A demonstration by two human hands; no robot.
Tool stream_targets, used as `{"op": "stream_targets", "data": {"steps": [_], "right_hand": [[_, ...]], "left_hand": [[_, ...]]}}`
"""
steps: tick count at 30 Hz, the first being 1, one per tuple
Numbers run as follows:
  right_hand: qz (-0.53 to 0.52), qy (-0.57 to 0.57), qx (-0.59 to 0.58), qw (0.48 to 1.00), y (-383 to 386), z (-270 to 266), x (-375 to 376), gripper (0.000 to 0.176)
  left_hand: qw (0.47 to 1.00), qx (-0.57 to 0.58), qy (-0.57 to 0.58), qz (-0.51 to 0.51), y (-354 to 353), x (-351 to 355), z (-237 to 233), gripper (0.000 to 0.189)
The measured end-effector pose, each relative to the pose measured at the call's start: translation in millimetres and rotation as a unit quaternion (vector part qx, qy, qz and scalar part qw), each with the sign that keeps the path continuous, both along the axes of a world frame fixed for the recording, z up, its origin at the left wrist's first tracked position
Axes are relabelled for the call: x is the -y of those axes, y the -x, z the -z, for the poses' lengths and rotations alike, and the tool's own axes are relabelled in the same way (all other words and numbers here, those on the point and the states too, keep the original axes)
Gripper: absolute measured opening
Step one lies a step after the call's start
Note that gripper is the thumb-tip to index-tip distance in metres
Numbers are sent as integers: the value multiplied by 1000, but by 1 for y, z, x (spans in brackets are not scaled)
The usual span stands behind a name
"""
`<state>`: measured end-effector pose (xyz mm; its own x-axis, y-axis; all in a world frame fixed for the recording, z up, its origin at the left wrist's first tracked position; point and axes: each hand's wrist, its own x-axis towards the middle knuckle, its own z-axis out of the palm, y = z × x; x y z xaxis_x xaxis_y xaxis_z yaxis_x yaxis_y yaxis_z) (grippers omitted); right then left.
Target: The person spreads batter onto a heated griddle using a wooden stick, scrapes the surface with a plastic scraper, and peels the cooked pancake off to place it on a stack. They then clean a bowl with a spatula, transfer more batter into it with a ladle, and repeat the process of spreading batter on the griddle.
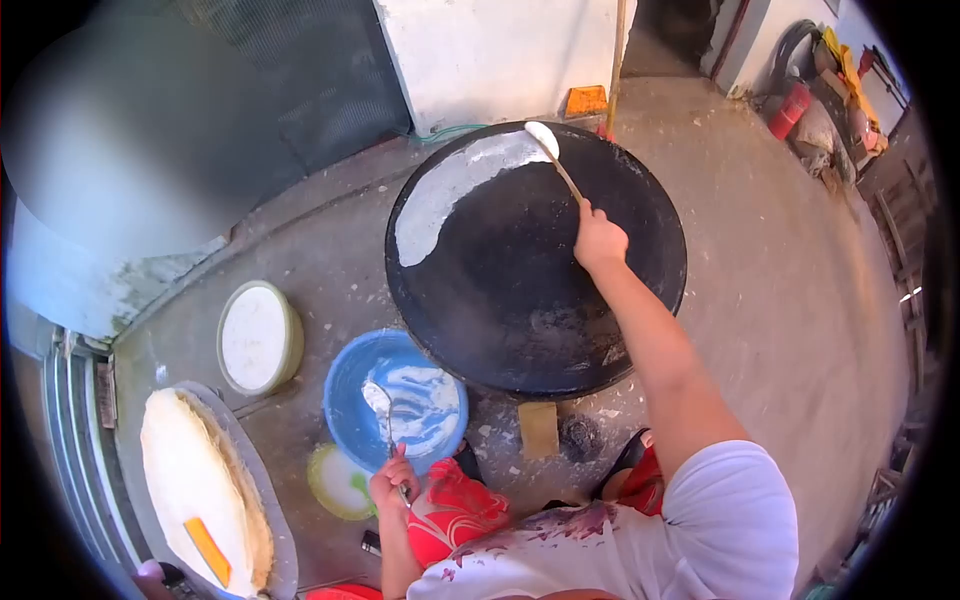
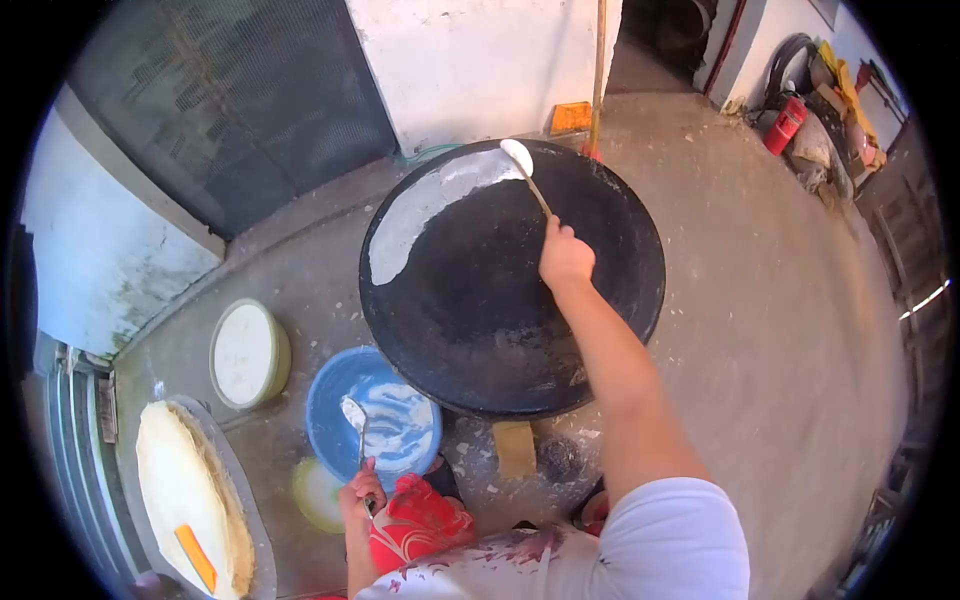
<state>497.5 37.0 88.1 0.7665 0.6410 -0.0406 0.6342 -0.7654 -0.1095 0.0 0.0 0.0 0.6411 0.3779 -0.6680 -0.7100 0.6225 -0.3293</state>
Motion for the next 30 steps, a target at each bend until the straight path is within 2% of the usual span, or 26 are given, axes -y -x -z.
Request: {"op": "stream_targets", "data": {"steps": [2,3,4,5,7,10,13,15,17,18,19,21,24,25,27,28,29,30], "right_hand": [[-2,-48,-35,998,20,-11,30,60],[0,-105,5,995,23,-11,28,59],[-15,-117,-16,993,42,-3,35,59],[-80,-100,-14,992,60,1,39,59],[-133,-29,21,990,55,-1,30,55],[-17,-33,40,998,-4,4,42,51],[28,-33,-13,999,18,-17,64,62],[20,-65,-42,997,39,-16,55,66],[-76,-85,-9,993,41,-12,30,63],[-109,-73,51,990,29,1,16,52],[-57,-38,86,994,10,8,2,43],[2,-33,70,997,-23,6,17,39],[16,-14,40,999,-18,-15,74,44],[20,-14,43,999,-14,-10,91,44],[27,-107,-13,994,-14,0,119,43],[29,-109,-14,994,-19,-1,126,43],[-8,-223,-123,967,-24,-2,135,39],[-44,-331,-229,914,-30,-4,143,35]], "left_hand": [[997,-68,33,-19,0,-1,-14,28],[999,-36,15,-17,-24,-15,4,28],[998,-55,22,-20,-23,-12,3,28],[996,-77,27,-25,-21,-9,1,28],[996,-81,26,-19,-19,-7,-7,28],[996,-81,23,-7,-11,-1,-6,28],[997,-74,12,-8,-9,-5,1,28],[997,-81,10,-18,-12,-6,3,28],[993,-117,3,-19,-16,-5,-5,27],[993,-118,2,-18,-19,-3,-8,27],[994,-105,2,-17,-20,-2,-11,27],[995,-101,2,-11,-12,0,-15,27],[998,-64,0,-12,-10,-1,-7,27],[996,-90,-2,-13,-9,-2,-9,26],[993,-117,-8,-13,-7,-5,-13,26],[990,-136,-11,-24,-5,-5,-15,25],[987,-156,-15,-36,-4,-5,-18,25],[987,-158,-17,-34,-2,-6,-23,25]]}}
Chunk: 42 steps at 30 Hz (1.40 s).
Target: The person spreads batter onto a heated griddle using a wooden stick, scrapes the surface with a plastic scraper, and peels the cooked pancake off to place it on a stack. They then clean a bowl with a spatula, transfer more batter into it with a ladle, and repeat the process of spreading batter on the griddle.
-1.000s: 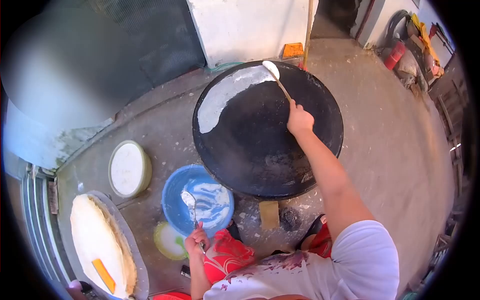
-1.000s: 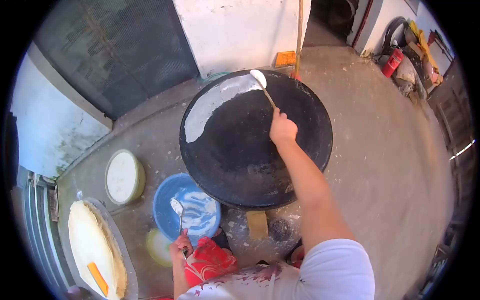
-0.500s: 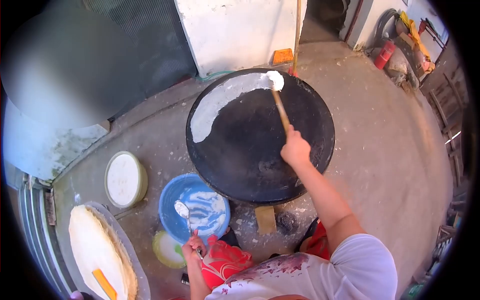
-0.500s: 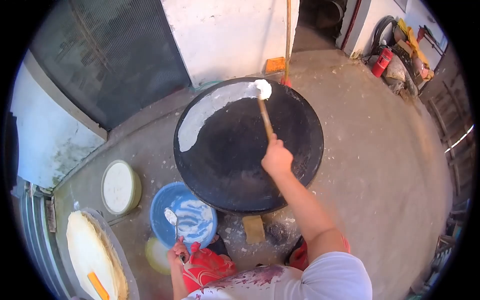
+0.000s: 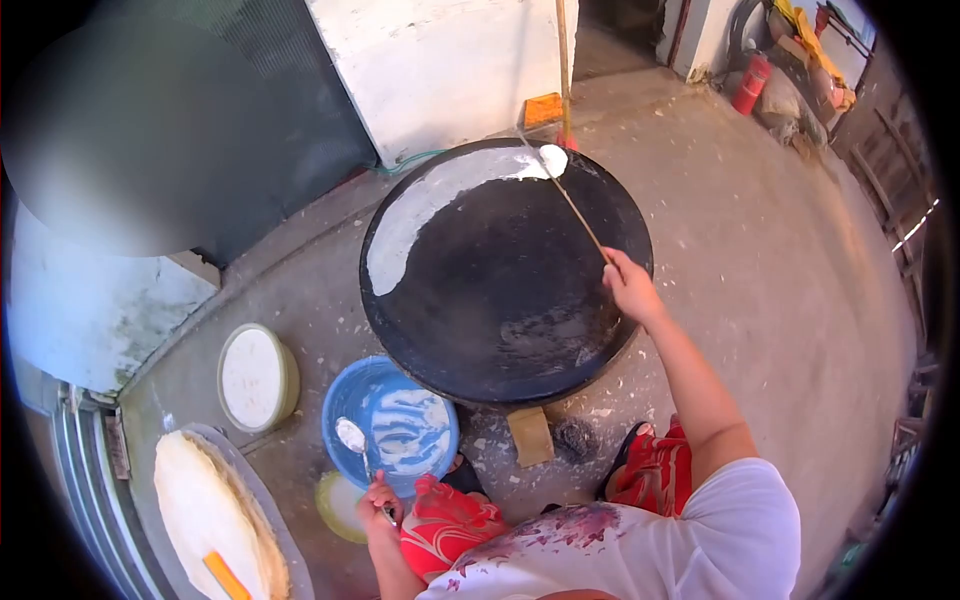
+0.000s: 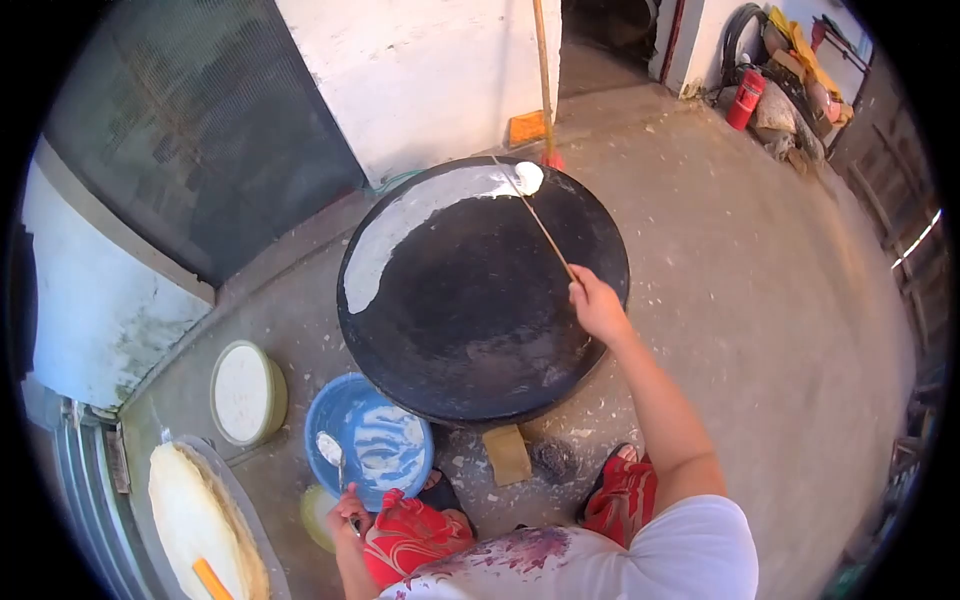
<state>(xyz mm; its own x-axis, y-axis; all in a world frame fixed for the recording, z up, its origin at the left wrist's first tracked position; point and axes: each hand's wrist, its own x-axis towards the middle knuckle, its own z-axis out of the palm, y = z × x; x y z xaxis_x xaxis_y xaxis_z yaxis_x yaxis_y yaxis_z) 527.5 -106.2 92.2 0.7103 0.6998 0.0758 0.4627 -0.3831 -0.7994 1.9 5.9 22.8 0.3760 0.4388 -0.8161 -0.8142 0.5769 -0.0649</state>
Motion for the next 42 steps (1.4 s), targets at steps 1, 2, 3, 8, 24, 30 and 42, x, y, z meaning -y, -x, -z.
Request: {"op": "stream_targets", "data": {"steps": [1,2,3,8,24,30,42], "right_hand": [[2,-75,38,996,-15,12,-3,29],[42,-68,-18,997,-32,20,-3,30],[82,-60,-75,992,-42,18,-7,32],[165,30,-165,972,-86,23,-38,38],[143,-23,-190,971,-87,53,-51,26],[58,166,-31,984,-13,-1,-66,28],[60,126,-12,990,28,-7,-72,25]], "left_hand": [[1000,-15,-7,-4,2,-1,-6,25],[999,-28,-15,-8,3,-2,-14,25],[999,-30,-19,-6,2,-2,-25,25],[999,-2,-43,-27,-12,9,-80,26],[997,44,-62,17,-45,36,-98,27],[998,27,-52,13,-47,36,-96,28],[995,14,-84,42,-38,36,-94,28]]}}
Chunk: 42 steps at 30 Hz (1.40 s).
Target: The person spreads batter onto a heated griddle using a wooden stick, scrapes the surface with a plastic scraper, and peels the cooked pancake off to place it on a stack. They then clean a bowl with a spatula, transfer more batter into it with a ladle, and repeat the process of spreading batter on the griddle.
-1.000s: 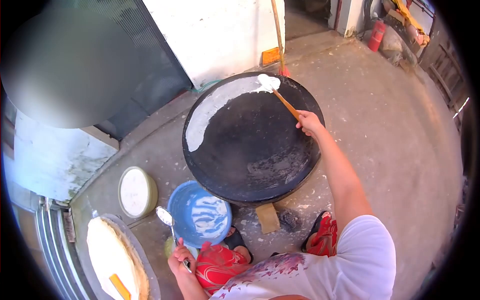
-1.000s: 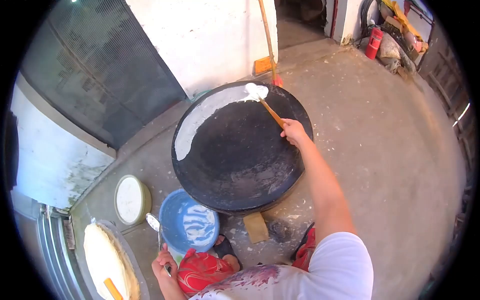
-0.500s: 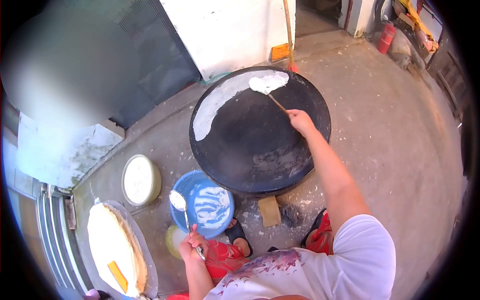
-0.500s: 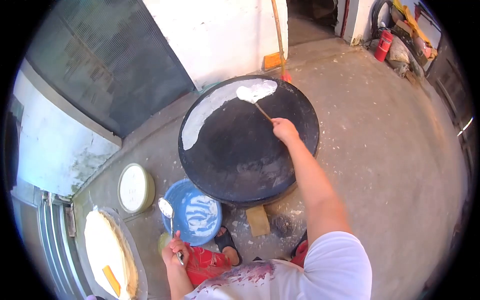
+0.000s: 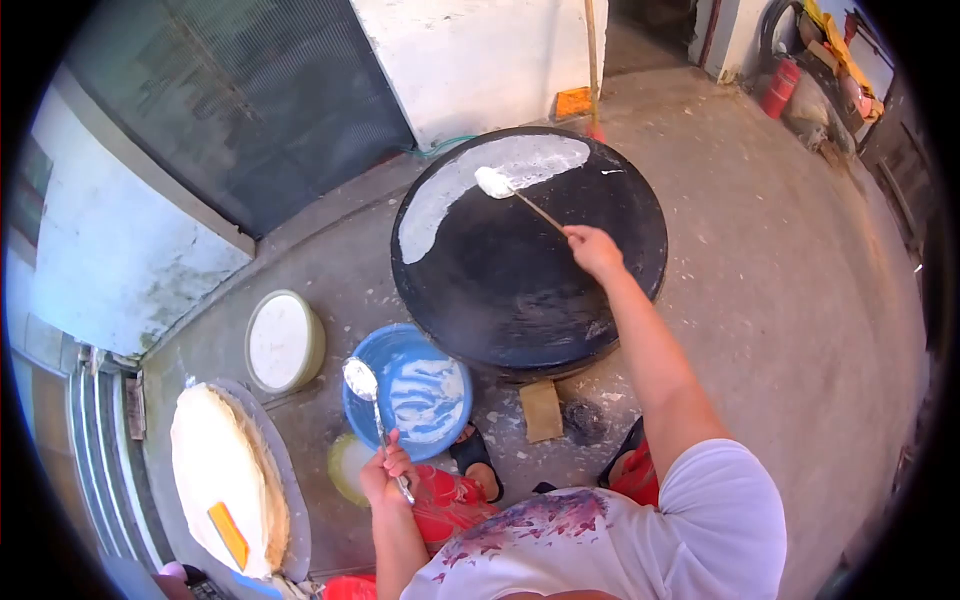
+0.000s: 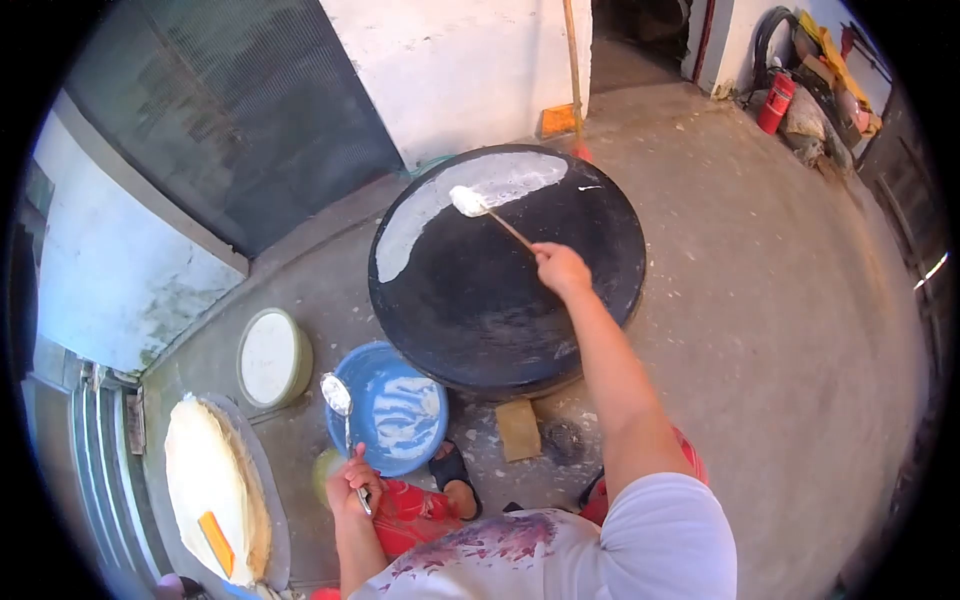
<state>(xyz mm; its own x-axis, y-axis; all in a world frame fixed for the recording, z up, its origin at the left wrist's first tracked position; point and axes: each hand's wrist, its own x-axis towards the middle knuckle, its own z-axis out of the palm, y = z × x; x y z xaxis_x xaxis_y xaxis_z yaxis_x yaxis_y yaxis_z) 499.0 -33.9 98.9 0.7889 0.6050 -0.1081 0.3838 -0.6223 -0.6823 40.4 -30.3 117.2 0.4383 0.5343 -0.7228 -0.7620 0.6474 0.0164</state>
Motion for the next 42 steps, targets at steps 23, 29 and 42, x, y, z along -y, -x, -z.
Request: {"op": "stream_targets", "data": {"steps": [23,29,42], "right_hand": [[-30,-5,-42,999,30,35,-8,28],[-7,25,12,1000,18,8,-1,29],[-53,-24,-18,998,30,45,20,27]], "left_hand": [[1000,-16,-26,9,-2,5,-5,30],[1000,-9,-27,9,3,9,-1,30],[998,-14,-48,31,8,12,-2,32]]}}
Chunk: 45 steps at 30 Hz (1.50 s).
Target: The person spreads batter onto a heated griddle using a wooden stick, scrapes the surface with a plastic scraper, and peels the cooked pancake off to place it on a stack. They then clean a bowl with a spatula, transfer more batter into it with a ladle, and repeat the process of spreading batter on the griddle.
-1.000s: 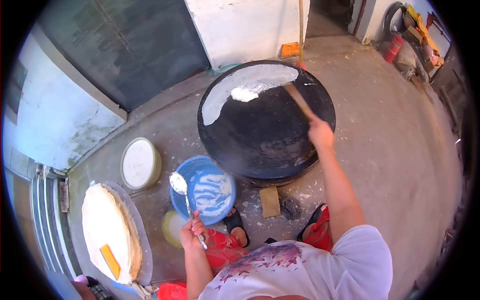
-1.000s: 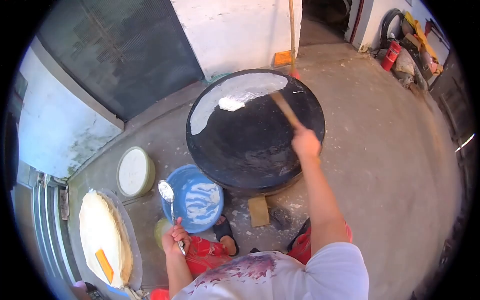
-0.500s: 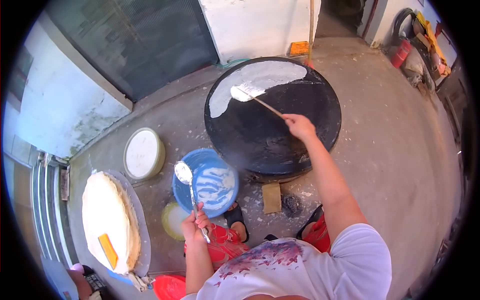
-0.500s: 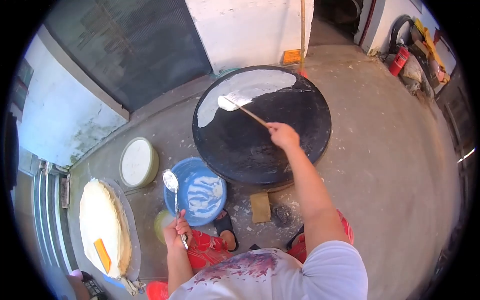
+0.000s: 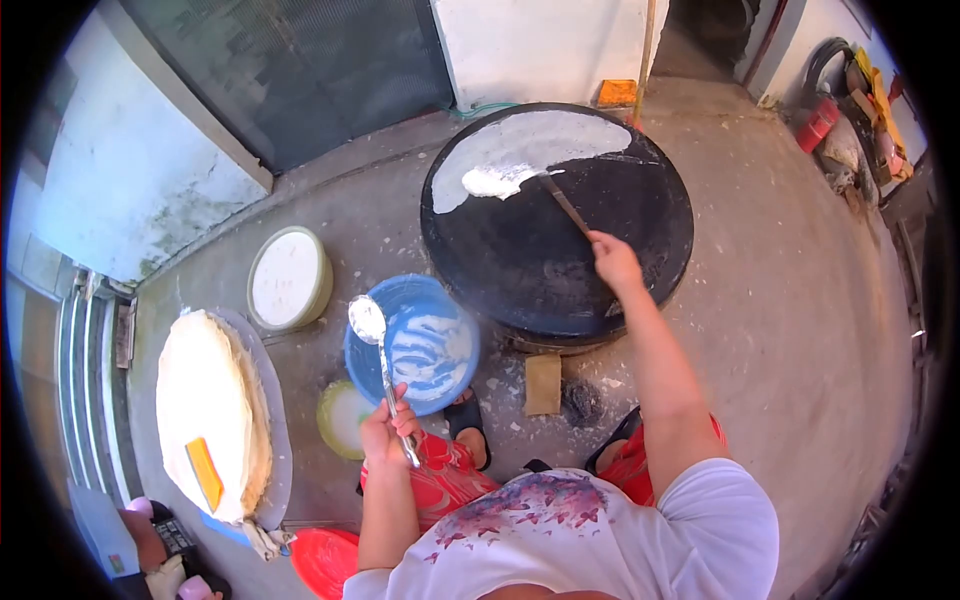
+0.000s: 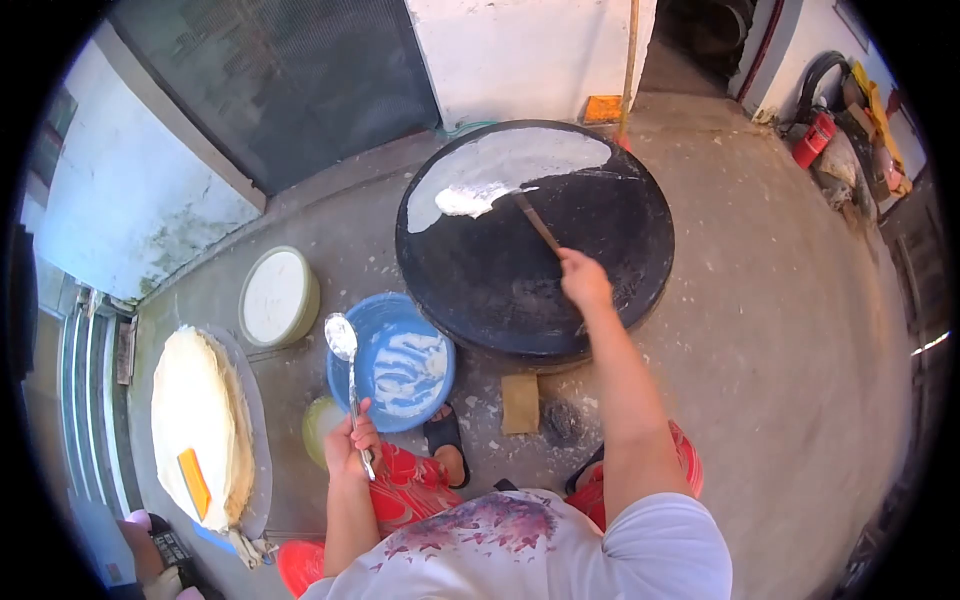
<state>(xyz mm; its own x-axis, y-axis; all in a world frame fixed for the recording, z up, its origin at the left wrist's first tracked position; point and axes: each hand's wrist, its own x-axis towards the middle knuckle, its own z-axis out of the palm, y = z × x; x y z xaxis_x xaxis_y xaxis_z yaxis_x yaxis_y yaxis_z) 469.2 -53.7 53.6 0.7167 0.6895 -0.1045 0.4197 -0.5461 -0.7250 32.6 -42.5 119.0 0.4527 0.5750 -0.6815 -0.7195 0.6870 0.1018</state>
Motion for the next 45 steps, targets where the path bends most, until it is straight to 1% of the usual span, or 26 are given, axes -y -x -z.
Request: {"op": "stream_targets", "data": {"steps": [2,3,5,6,7,9,11,14,16,19,20,21,23,24,25,27,28,29,30,31,32,33,36,39,41,45], "right_hand": [[-93,-2,-3,996,29,-6,-21,26],[-95,-1,-4,995,31,-15,-20,26],[-130,50,-31,990,35,-46,-15,26],[-108,44,-71,991,32,-55,-10,26],[-111,44,-68,991,29,-47,-16,26],[-38,15,4,999,35,-21,-22,26],[-111,38,26,993,48,-14,-27,26],[-148,83,44,985,51,-54,-10,26],[-116,91,-37,988,43,-70,1,26],[-76,67,7,995,54,-31,-9,26],[-95,60,19,994,60,-17,-14,25],[-97,60,18,993,66,-21,-10,25],[-131,86,68,985,77,-52,7,25],[-144,110,64,981,77,-68,18,25],[-143,112,64,981,72,-67,29,25],[-99,76,96,988,65,-64,46,25],[-43,80,107,990,67,-56,47,25],[-42,83,105,990,67,-35,43,25],[-49,21,35,998,66,-9,37,25],[-55,-42,-36,997,71,-2,34,25],[-96,-39,-20,994,80,6,34,26],[-125,-21,-29,991,95,-3,35,26],[-119,-26,-24,992,119,4,59,27],[-125,11,-7,992,147,-25,98,29],[-169,116,64,977,170,-45,120,33],[-173,131,113,970,196,-17,121,38]], "left_hand": [[1000,1,-1,-4,-2,-2,0,32],[1000,3,0,-7,-2,-1,-1,32],[1000,-4,-3,0,0,0,-1,32],[1000,-8,-8,9,-1,-1,-1,32],[1000,-5,-9,6,-2,-3,-1,32],[1000,4,-10,-3,0,2,0,32],[1000,0,-3,-6,-1,0,-5,32],[1000,-1,4,-8,2,2,-3,32],[1000,4,-1,-6,2,-1,-3,31],[1000,-16,-13,-6,3,2,-1,32],[1000,-17,-17,-2,3,0,-2,32],[1000,-19,-20,2,4,0,-3,33],[1000,-17,-17,-1,5,1,-4,33],[1000,-11,-15,-1,5,1,-3,33],[1000,-10,-13,0,6,1,-4,33],[1000,-10,-12,-1,9,1,-3,33],[1000,-10,-9,-1,10,2,-2,33],[1000,-12,-15,1,10,2,-2,32],[1000,-14,-21,3,11,2,-1,32],[1000,-16,-21,5,11,2,-2,32],[1000,-16,-15,6,10,2,-4,32],[1000,-16,-9,6,11,2,-6,32],[1000,4,1,6,15,3,-2,31],[1000,12,-3,11,22,1,2,32],[1000,15,-5,14,27,2,1,32],[1000,15,-1,13,37,2,-1,32]]}}
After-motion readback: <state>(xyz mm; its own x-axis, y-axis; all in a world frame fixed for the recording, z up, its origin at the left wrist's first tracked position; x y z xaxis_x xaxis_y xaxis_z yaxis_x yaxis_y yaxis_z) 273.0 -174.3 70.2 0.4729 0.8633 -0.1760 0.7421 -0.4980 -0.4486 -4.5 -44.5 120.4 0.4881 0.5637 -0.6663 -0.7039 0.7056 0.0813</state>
